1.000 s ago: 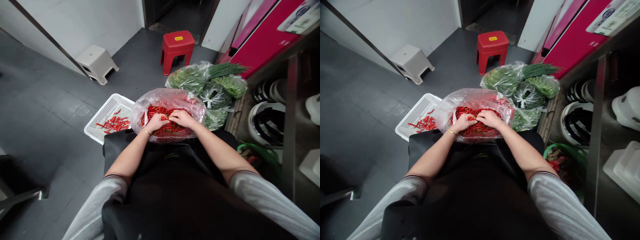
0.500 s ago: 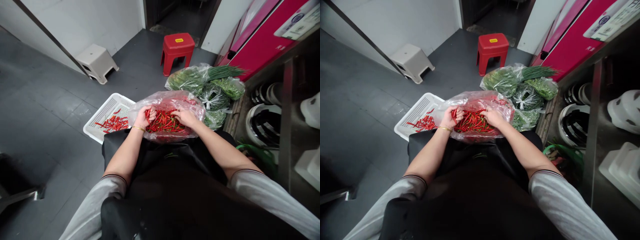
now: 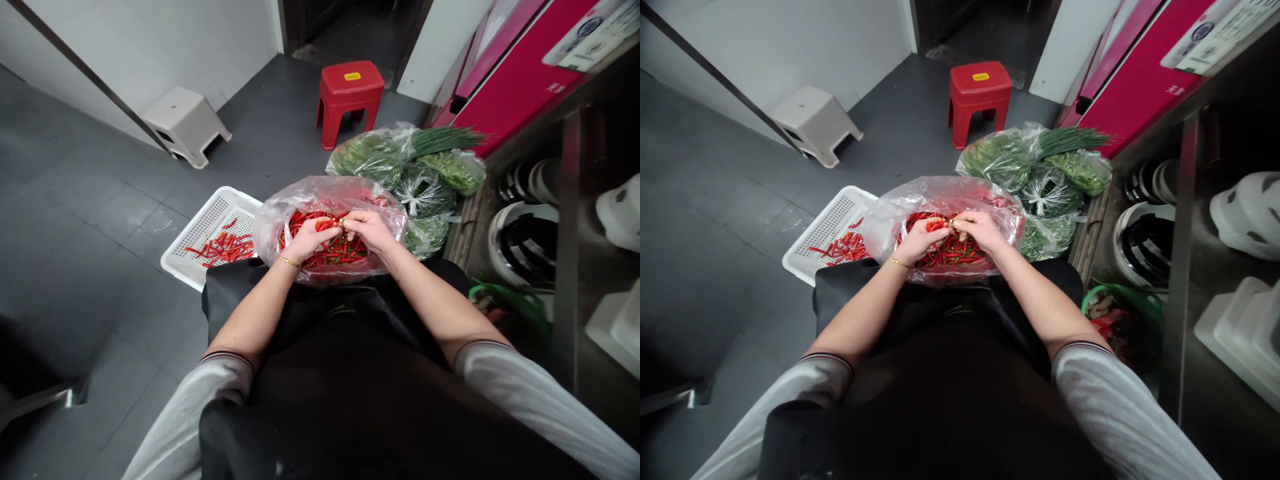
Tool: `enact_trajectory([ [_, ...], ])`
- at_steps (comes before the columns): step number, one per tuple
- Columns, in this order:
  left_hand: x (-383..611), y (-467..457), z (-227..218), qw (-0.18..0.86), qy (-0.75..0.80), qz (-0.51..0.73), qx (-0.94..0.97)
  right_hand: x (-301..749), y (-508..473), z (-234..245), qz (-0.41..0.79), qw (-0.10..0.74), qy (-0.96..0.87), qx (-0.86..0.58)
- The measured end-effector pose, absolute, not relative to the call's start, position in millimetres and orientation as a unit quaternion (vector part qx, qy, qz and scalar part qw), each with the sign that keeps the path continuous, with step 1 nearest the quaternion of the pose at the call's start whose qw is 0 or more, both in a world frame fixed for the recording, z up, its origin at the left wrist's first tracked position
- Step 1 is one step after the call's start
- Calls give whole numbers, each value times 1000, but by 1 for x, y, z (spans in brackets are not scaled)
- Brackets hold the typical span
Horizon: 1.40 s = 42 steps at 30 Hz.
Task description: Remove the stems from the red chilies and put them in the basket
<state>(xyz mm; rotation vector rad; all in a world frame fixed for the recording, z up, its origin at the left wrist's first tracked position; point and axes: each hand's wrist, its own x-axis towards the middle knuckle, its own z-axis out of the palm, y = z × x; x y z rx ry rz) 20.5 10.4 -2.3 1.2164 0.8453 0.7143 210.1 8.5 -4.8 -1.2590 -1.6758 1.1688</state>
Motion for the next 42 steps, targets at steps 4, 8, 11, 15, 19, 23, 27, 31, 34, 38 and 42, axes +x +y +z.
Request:
enact_trajectory([
  [4, 9, 18, -3, 747, 379, 329, 435, 216, 9, -14, 406, 254, -651, -589],
  [8, 3, 23, -9, 753, 415, 372, 350, 207, 9, -28, 196, -10, -694, -693],
  [11, 6, 21, -11, 768, 420, 352, 331, 200, 12, -35, 179, -34, -703, -688],
  [15, 10, 17, -9, 775, 415, 317, 355, 210, 21, -29, 242, 34, -675, -696],
  [19, 9, 20, -9, 763, 421, 344, 349, 207, 21, -26, 224, -14, -673, -705],
  [23, 8, 22, -12, 736, 452, 347, 365, 186, 17, -39, 200, -29, -659, -724],
  [27, 13, 17, -15, 680, 514, 342, 395, 185, 19, -39, 369, 91, -587, -715],
  [31, 22, 11, -13, 663, 490, 304, 478, 189, 18, -21, 499, 267, -526, -635],
  [34, 24, 11, -11, 624, 462, 287, 560, 184, 16, -11, 457, 300, -586, -598],
  [38, 18, 16, -13, 555, 399, 310, 661, 185, 19, -12, 510, 256, -574, -587],
  [42, 11, 21, -19, 547, 451, 335, 621, 194, 21, -24, 332, 78, -733, -588],
])
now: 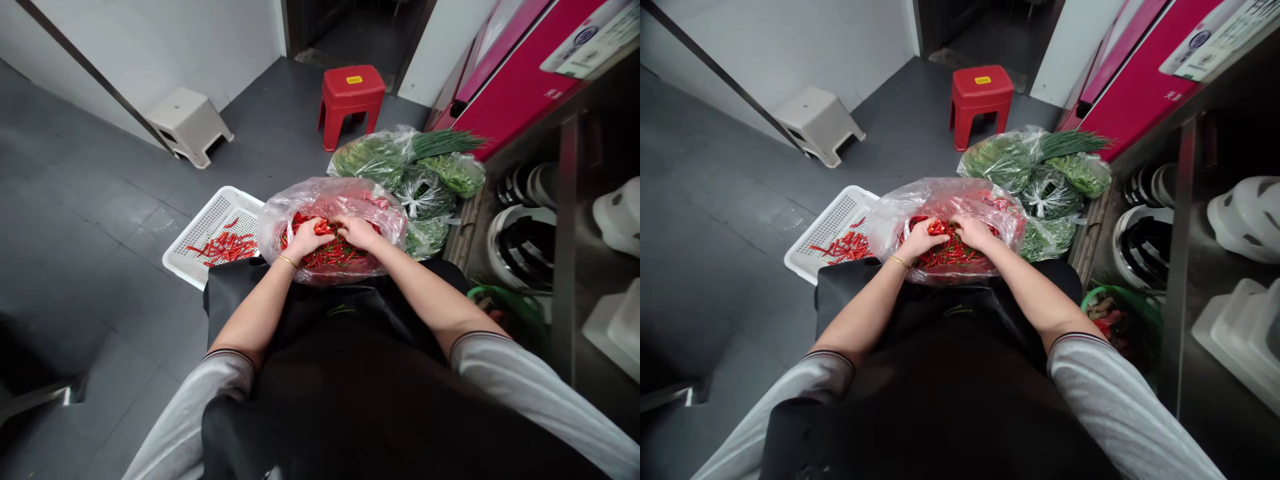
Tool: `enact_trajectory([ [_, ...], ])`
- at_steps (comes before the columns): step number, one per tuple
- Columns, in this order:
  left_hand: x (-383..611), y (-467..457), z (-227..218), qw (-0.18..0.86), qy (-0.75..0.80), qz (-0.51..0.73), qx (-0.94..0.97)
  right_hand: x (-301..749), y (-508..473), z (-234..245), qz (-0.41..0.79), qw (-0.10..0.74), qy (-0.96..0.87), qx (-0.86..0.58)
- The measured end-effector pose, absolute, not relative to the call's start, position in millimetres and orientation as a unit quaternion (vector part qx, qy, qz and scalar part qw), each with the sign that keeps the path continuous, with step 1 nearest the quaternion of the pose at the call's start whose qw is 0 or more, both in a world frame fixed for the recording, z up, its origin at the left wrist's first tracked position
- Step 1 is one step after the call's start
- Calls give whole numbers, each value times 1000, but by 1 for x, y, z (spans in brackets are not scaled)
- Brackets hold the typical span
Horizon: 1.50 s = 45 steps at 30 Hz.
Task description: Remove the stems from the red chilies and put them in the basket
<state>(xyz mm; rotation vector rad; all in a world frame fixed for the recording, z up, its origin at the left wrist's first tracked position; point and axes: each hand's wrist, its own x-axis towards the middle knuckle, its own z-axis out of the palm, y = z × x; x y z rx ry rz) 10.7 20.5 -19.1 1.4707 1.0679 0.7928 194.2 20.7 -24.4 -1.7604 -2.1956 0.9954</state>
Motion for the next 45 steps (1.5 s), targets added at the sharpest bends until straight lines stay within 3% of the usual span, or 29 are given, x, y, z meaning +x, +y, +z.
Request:
enact_trajectory([
  [3, 9, 22, -19, 564, 505, 345, 554, 197, 18, -36, 135, -78, -845, -512],
  [6, 9, 22, -17, 579, 521, 355, 517, 199, 19, -42, 82, -100, -885, -448],
  [8, 10, 23, -18, 581, 514, 359, 519, 203, 22, -40, 108, -55, -888, -443],
  [11, 11, 24, -22, 580, 504, 387, 509, 209, 28, -27, 201, 116, -848, -477],
  [13, 13, 24, -26, 587, 490, 422, 487, 212, 32, -17, 304, 230, -781, -495],
  [15, 16, 23, -29, 609, 458, 449, 467, 212, 35, -10, 432, 291, -695, -496],
  [20, 23, 16, -32, 731, 368, 408, 405, 200, 34, -8, 619, 370, -493, -487],
  [24, 19, 13, -27, 775, 359, 368, 367, 194, 25, -9, 662, 398, -414, -481],
  [29, 17, 10, -12, 790, 338, 356, 367, 193, 17, -10, 648, 400, -437, -479],
  [31, 20, 8, -7, 793, 343, 342, 369, 192, 14, -11, 603, 389, -470, -514],
  [33, 24, 6, -2, 787, 370, 332, 364, 190, 11, -10, 484, 355, -556, -574],
  [36, 31, 4, 1, 764, 429, 336, 346, 186, 8, -7, 219, 244, -717, -615],
  [38, 34, 5, 2, 746, 456, 343, 342, 185, 9, -4, 110, 149, -769, -611],
  [42, 30, 8, 6, 723, 455, 376, 359, 198, 17, -1, 112, 33, -751, -649],
  [45, 18, 12, 7, 730, 440, 353, 385, 212, 18, 2, 258, 93, -729, -627],
])
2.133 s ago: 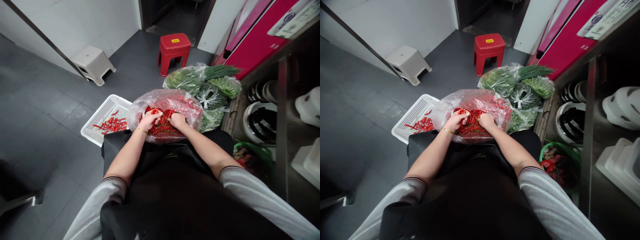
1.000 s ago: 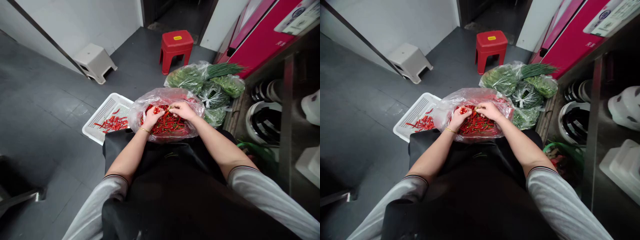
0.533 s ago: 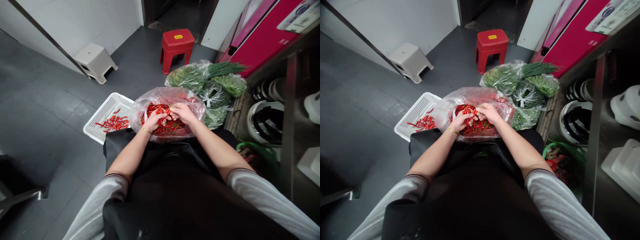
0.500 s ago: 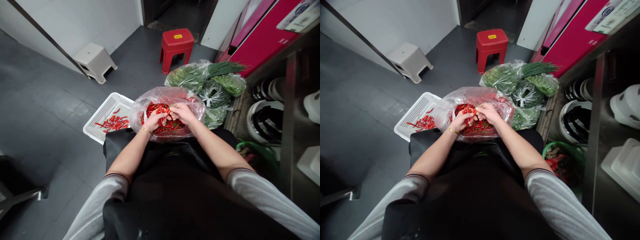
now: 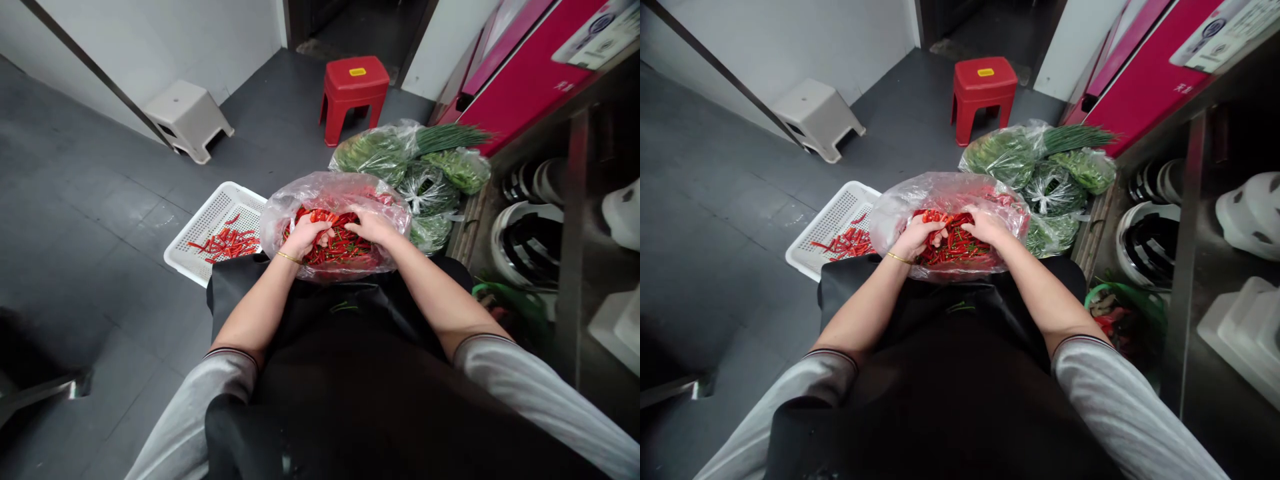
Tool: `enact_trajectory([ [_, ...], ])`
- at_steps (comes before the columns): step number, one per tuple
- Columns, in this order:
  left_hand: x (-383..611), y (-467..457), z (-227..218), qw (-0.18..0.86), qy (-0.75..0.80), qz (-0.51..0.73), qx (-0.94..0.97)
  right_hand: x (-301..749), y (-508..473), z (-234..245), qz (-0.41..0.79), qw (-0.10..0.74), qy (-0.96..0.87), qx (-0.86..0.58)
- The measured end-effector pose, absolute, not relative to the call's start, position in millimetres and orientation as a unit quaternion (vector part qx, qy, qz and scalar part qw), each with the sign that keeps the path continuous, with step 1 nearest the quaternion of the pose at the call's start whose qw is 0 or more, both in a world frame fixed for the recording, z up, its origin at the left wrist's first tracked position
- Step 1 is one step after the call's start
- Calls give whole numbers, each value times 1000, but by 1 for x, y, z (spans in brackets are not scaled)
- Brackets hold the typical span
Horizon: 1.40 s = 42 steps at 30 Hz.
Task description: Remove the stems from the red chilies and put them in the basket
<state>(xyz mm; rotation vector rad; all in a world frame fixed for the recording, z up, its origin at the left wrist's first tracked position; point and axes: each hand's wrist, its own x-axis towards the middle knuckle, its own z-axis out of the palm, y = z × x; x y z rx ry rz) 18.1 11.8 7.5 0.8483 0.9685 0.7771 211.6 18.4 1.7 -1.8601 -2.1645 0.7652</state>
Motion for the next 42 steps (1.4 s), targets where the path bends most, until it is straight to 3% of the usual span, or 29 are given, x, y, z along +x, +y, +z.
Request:
enact_trajectory([
  [3, 8, 14, 9, 752, 421, 283, 421, 211, 14, 6, 431, 164, -696, -550],
  [5, 7, 14, 9, 762, 399, 245, 447, 201, 10, 8, 447, 161, -704, -527],
  [11, 18, 10, -1, 730, 430, 226, 480, 174, 2, 12, 143, 51, -777, -610],
  [17, 12, 17, -5, 671, 525, 279, 443, 195, 4, -18, 214, 22, -766, -605],
  [22, 9, 18, -5, 656, 550, 321, 405, 199, 2, -40, 145, -69, -804, -572],
  [24, 12, 16, -8, 669, 558, 315, 375, 198, 5, -36, 133, -22, -795, -591],
  [28, 20, 14, -13, 747, 510, 301, 302, 191, 3, -20, 152, 174, -778, -585],
  [32, 22, 17, -16, 718, 520, 375, 271, 180, -18, -11, 236, 270, -800, -481],
  [36, 14, 16, -14, 720, 475, 361, 355, 185, -28, -13, 465, 343, -662, -478],
  [39, 10, 12, -8, 771, 382, 300, 412, 190, -22, -14, 616, 318, -510, -508],
  [42, 9, 8, -6, 787, 350, 274, 428, 187, -16, -14, 667, 284, -497, -477],
])
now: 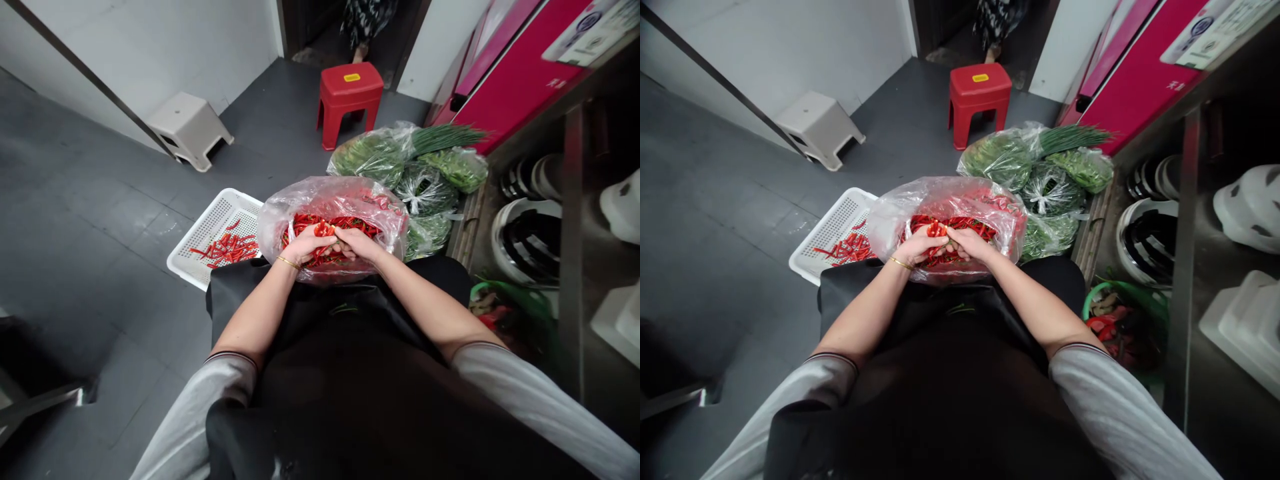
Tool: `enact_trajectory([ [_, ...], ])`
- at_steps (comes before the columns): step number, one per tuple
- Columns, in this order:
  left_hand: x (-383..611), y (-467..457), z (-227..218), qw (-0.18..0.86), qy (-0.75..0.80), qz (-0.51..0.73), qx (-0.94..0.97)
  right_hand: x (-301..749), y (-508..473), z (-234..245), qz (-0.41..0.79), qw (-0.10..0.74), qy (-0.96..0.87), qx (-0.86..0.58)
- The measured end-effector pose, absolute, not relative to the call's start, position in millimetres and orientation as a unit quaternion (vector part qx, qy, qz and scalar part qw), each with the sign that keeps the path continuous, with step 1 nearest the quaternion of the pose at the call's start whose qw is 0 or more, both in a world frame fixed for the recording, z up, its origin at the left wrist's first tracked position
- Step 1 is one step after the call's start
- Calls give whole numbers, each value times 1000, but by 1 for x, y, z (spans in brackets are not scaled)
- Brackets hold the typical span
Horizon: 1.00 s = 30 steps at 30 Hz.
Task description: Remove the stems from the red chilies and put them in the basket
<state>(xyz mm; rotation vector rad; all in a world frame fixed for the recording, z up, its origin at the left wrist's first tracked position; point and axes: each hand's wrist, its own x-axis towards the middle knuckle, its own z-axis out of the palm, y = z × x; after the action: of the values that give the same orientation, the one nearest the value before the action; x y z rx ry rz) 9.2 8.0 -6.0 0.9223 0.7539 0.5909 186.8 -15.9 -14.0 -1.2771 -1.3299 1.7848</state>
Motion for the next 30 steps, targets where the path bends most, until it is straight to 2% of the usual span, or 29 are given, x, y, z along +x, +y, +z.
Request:
enact_trajectory([
  [6, 14, 2, -11, 767, 373, 251, 457, 193, -16, -20, 533, 333, -584, -514],
  [9, 15, -1, -8, 769, 361, 250, 464, 196, -25, -17, 631, 336, -527, -460],
  [12, 10, -3, 0, 816, 283, 221, 453, 185, -37, -6, 720, 363, -441, -394],
  [15, 1, -2, 7, 833, 234, 240, 441, 170, -40, 1, 738, 406, -395, -366],
  [17, -7, 4, 8, 818, 257, 253, 448, 167, -31, -1, 707, 422, -410, -392],
  [20, -19, 21, 7, 747, 402, 253, 466, 172, -3, -11, 587, 330, -549, -496],
  [23, -30, 42, 4, 619, 567, 305, 450, 166, 33, -18, 328, 212, -732, -558],
  [25, -35, 52, 1, 560, 605, 365, 433, 150, 53, -19, 188, 167, -800, -544],
  [27, -37, 57, -2, 524, 610, 418, 424, 129, 69, -19, 141, 100, -836, -522],
  [30, -36, 57, -8, 488, 582, 469, 451, 114, 81, -15, 139, 14, -855, -499],
])
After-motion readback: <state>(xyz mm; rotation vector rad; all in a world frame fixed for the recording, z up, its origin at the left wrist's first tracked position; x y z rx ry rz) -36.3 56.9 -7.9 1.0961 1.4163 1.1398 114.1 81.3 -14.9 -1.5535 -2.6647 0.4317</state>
